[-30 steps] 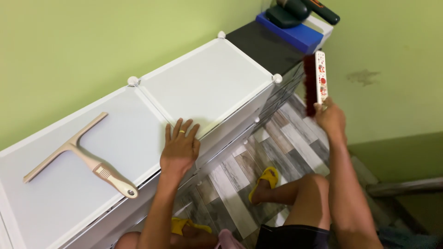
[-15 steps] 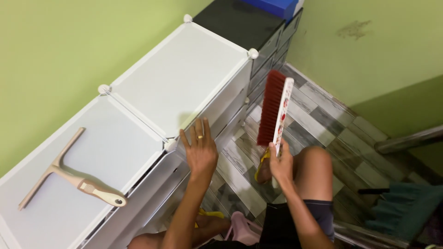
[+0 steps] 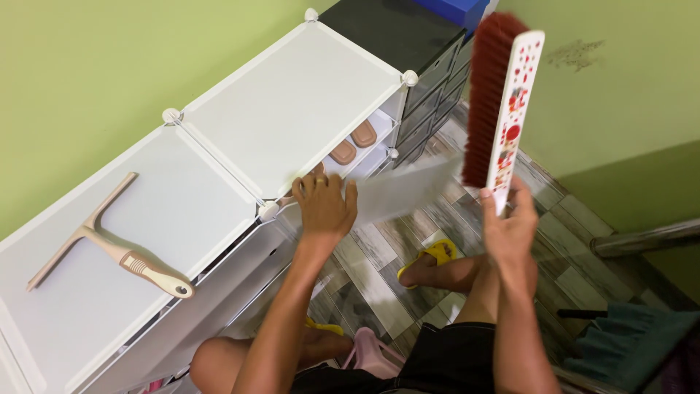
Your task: Cleaning shoes with a brush and organizing them into a shoe rack.
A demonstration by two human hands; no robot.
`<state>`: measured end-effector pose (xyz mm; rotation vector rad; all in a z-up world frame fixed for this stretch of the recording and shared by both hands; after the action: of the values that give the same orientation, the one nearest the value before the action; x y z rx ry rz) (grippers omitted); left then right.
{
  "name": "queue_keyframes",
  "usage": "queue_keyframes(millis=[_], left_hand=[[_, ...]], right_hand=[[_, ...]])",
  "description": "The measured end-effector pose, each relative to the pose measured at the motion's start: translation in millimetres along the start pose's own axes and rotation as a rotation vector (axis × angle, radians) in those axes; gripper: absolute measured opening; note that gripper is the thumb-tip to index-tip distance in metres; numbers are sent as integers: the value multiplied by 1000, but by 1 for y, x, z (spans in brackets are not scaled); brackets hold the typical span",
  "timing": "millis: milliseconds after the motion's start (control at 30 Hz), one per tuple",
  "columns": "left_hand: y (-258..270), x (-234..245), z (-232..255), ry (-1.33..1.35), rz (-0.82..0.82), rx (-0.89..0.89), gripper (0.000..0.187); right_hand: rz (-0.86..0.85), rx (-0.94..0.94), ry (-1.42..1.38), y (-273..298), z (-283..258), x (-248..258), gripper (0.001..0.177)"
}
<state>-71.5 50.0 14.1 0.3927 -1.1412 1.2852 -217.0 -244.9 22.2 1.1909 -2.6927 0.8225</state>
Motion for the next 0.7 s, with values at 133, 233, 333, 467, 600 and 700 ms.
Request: queue_keyframes(millis=[133, 233, 333, 467, 600, 700], left_hand=[[29, 8, -3, 92, 127, -141, 32], [37, 32, -11, 147, 44, -59, 31], [51, 34, -29, 168, 44, -115, 29], [63, 56, -28, 108, -4, -92, 30], [67, 75, -30, 18, -20, -79, 33], [71, 68, -39, 16, -38, -61, 22]], right_hand=[[-67, -106, 118, -17, -12, 16, 45], [-277, -94, 71, -9, -22, 0, 49], [-424, -74, 40, 12, -5, -23, 50], [-560, -129, 10, 36, -9, -56, 50], [-637, -142, -41, 54, -2, -92, 50], [-645, -138, -109, 66, 4, -117, 51]])
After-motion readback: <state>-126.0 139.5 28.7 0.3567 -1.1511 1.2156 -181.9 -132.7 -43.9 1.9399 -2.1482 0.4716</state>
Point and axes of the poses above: each hand's wrist, its own y-axis away from the middle knuckle, its own x-axis out of the back of the hand, z = x × y, the point moved 6 cm from there along -y, towards the middle knuckle, and after that the axes turned 2 degrees about -z, right-handed, at the moved point
